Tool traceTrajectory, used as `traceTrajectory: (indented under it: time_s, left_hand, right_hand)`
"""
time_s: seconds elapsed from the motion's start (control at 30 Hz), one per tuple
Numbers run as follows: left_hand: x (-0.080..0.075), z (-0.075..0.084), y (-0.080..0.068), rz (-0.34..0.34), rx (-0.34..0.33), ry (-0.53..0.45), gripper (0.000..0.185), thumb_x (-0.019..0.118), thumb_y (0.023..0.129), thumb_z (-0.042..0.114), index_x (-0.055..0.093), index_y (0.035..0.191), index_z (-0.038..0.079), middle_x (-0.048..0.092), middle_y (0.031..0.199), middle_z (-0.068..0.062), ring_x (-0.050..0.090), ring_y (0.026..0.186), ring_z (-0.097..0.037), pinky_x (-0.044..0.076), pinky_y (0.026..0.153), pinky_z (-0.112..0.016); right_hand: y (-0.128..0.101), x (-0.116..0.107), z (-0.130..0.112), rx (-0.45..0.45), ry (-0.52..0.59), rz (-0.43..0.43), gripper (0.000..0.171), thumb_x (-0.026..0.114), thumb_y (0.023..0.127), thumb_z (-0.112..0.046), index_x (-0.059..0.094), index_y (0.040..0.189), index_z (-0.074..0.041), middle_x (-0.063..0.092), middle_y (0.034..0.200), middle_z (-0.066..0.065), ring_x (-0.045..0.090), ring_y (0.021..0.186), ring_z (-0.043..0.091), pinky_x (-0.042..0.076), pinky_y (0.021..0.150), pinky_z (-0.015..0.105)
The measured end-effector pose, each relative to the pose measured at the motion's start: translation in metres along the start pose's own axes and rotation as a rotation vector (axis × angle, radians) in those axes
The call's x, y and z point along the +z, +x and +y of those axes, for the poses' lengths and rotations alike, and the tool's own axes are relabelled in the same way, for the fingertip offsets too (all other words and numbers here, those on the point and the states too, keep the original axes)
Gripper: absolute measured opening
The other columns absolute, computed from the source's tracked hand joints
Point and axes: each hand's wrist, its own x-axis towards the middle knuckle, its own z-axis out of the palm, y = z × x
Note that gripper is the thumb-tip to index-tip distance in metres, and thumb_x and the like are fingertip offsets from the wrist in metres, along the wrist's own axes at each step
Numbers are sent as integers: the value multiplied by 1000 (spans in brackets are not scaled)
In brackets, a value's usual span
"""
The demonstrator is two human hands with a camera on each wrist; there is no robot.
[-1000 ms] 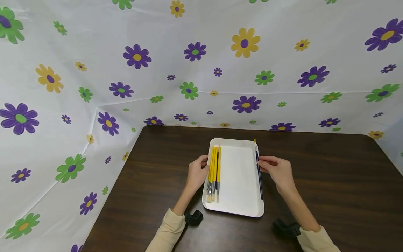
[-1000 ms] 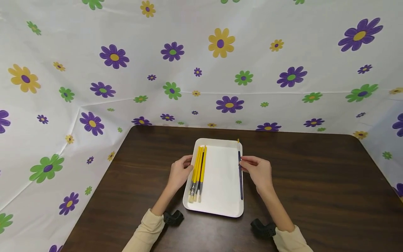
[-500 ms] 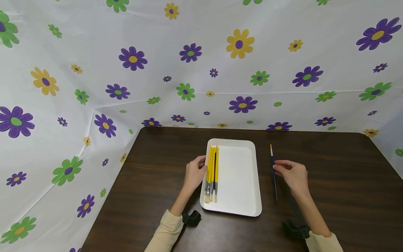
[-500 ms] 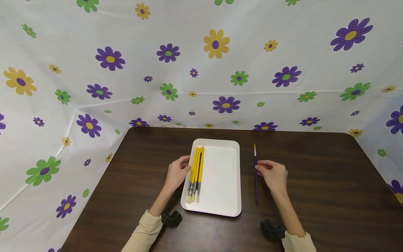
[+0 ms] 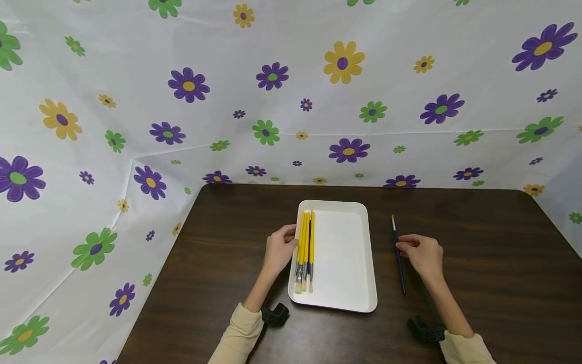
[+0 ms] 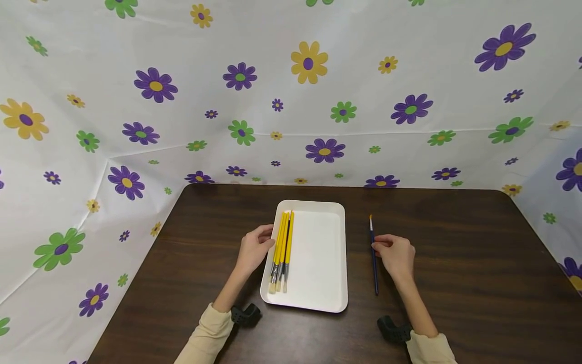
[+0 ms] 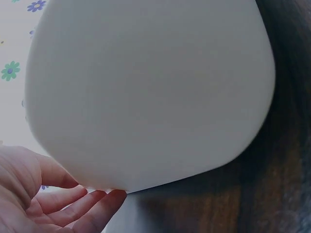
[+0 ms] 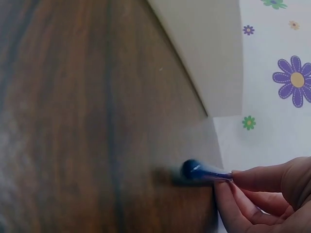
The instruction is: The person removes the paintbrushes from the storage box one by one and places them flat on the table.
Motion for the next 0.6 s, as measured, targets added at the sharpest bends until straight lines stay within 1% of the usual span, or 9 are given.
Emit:
traceTrajectory:
  time_s: [0.07, 0.2, 0.27, 0.33, 0.4, 0.5, 0.6]
  left_hand:
    - [-1, -1, 1, -4, -2, 0, 37, 65, 92, -3, 68, 128, -7, 72, 117, -22, 73, 96, -33, 61, 84, -45]
    - [-2, 0, 2, -15, -10, 5, 36, 65, 92, -2, 68, 128, -6, 72, 117, -22, 73, 94, -32, 62, 82, -43]
    - [-3, -1, 3, -20, -11, 11, 36, 66, 92, -3, 68, 128, -7, 72, 116, -22, 73, 93, -31, 62, 82, -42]
    - [-3, 1, 2, -23, -12, 10, 36, 65, 92, -3, 68, 128, -7, 72, 116, -22, 72, 93, -32, 62, 82, -43]
    - [-3, 1, 2, -23, -12, 10, 36, 66, 92, -3, 68, 128, -7, 72, 116, -22, 72, 93, -32, 62, 82, -44]
    - [-3, 1, 2, -24, -19, 11, 36, 66, 93, -2, 68, 128, -6, 72, 117, -21, 73, 93, -32, 62, 82, -43]
    - [-2, 0, 3, -27, -16, 14, 36, 66, 93, -2, 68, 128, -6, 72, 117, -21, 73, 94, -31, 62, 82, -42]
  right_hand:
    - [0, 1, 1, -39, -40, 21, 18, 72, 94, 1, 73, 105, 15, 76, 89, 22, 68, 60, 3, 53, 55, 14]
    - [0, 3, 2, -129, -141, 81, 14, 74, 91, 1, 75, 99, 12, 76, 85, 20, 70, 63, 18, 48, 54, 17]
    - [0, 4, 2, -152, -172, 100, 13, 74, 89, 1, 76, 97, 11, 76, 83, 19, 71, 67, 26, 47, 56, 21]
    - [-1, 5, 2, -163, -193, 105, 13, 74, 89, 0, 76, 97, 11, 76, 83, 19, 72, 71, 32, 47, 58, 23]
    - [-1, 6, 1, -167, -200, 106, 13, 74, 88, 0, 75, 96, 11, 75, 82, 18, 71, 72, 34, 48, 58, 25]
    - [-1, 6, 1, -168, -203, 101, 13, 75, 87, 1, 75, 95, 11, 75, 81, 18, 71, 70, 33, 47, 57, 24]
    - [-2, 6, 0, -156, -201, 84, 14, 76, 87, 1, 74, 96, 12, 74, 80, 18, 71, 70, 33, 50, 59, 28]
